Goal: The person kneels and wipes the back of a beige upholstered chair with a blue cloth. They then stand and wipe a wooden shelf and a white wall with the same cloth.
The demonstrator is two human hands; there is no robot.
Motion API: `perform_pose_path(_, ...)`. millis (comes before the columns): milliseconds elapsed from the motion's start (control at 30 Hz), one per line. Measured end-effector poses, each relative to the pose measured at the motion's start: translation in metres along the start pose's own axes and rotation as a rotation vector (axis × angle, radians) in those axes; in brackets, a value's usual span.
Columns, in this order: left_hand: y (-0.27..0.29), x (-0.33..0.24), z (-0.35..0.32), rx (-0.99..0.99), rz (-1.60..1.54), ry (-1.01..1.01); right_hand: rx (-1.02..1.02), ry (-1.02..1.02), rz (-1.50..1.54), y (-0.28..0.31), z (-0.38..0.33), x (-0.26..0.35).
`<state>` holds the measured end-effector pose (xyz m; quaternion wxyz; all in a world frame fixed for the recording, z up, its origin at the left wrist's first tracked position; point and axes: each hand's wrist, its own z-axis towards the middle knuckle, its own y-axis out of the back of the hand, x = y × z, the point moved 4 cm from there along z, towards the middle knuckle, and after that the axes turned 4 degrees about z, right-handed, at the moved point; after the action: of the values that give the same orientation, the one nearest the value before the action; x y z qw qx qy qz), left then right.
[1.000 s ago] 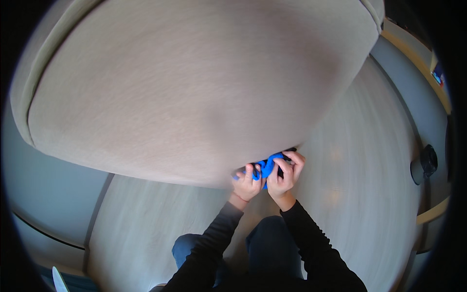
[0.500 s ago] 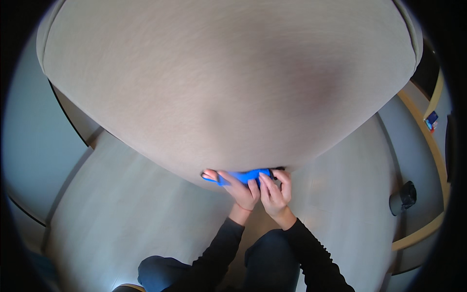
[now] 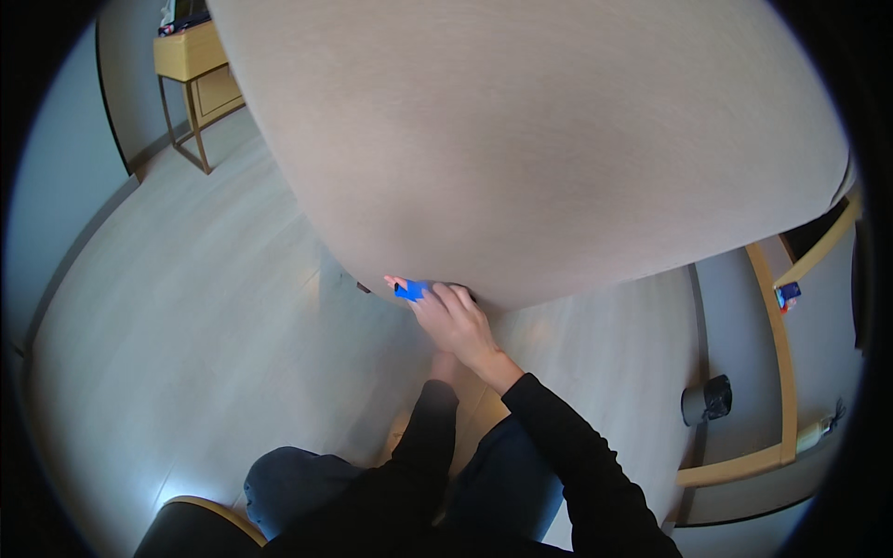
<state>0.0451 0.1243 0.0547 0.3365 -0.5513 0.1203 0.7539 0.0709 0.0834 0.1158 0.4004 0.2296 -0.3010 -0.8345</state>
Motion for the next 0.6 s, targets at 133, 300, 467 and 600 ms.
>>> perform_pose_path(133, 0.012, -0.039, 0.029, -0.004, -0.087, -0.091, -0.233, -0.079, -0.059, 0.037, 0.019, 0.003)
perform_pose_path(300, 0.020, -0.069, 0.082, -0.005, -0.094, -0.168, -0.339, -0.166, -0.235, 0.052, 0.050, 0.004)
perform_pose_path(467, 0.013, -0.031, 0.073, -0.049, -0.001, -0.156, -0.152, 0.002, -0.317, 0.017, 0.026, -0.007)
perform_pose_path(600, 0.013, 0.009, 0.046, 0.090, -0.113, 0.156, 0.018, 0.021, -0.213, -0.003, -0.002, -0.013)
